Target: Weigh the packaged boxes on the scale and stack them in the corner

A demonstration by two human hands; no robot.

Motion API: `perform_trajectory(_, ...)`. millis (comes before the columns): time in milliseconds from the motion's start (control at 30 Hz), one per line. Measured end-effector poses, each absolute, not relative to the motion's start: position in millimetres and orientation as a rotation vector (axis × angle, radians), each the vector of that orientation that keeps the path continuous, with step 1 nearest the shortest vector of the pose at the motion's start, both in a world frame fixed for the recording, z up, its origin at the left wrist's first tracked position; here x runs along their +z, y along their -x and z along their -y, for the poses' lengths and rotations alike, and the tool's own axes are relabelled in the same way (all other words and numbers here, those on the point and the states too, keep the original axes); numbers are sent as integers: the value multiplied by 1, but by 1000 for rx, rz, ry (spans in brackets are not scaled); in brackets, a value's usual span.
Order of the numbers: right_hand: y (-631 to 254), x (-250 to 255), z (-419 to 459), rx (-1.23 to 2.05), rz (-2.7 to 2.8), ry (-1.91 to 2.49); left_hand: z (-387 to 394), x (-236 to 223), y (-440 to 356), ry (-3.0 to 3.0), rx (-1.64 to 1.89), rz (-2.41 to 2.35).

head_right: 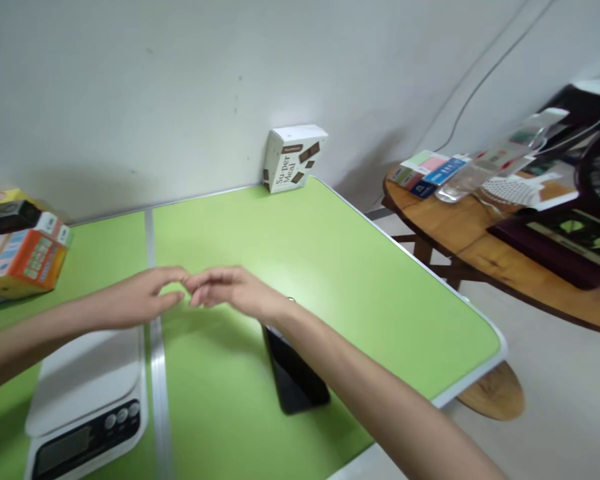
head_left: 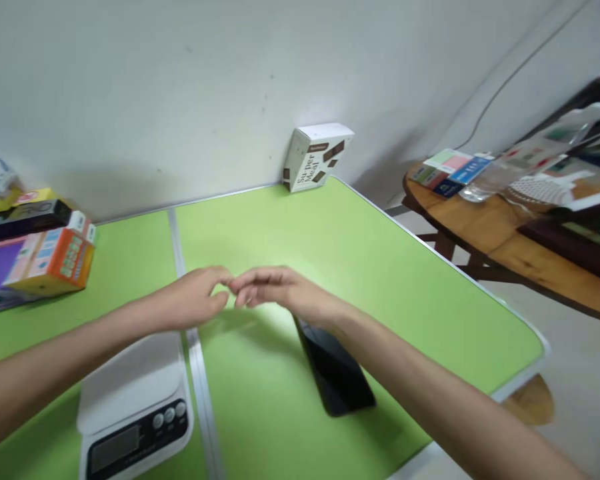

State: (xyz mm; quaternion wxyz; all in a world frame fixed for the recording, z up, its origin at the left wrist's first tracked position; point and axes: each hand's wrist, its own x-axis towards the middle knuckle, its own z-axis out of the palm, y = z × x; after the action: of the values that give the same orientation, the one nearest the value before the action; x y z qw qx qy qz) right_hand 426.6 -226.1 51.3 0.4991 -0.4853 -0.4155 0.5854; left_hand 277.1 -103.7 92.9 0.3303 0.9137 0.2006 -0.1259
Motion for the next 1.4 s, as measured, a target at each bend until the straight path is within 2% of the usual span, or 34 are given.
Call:
perform_trajectory(200,-556,21,203,746,530,1483,90,73,-437,-2532,111,-428)
perform_trajectory(333,-649,26,177,259,736,1838,72,82,-542,-2620,409,-442)
perform_trajectory(433,-710,34,155,-81,968,2014,53,85,-600,-2672,475,-491)
perform_trajectory(600,-756,36,128,-269,1074,2112,21,61,-640,-2734,547,-437)
perform_trajectory(767,-744,26,148,-415,1151,1988,24,51,-632,-2740,807,-223)
perform_trajectory(1033,-704,40,203,-361,1115,2088,64,65,-609,-2736,637,-218)
perform_trajectory(1200,-647,70,239,-215,1430,2020,72,82,-500,-2654,569,-170)
perform_trajectory(1400,-528,122,258,19,1785,1771,93,144,-329,-2531,353,-322)
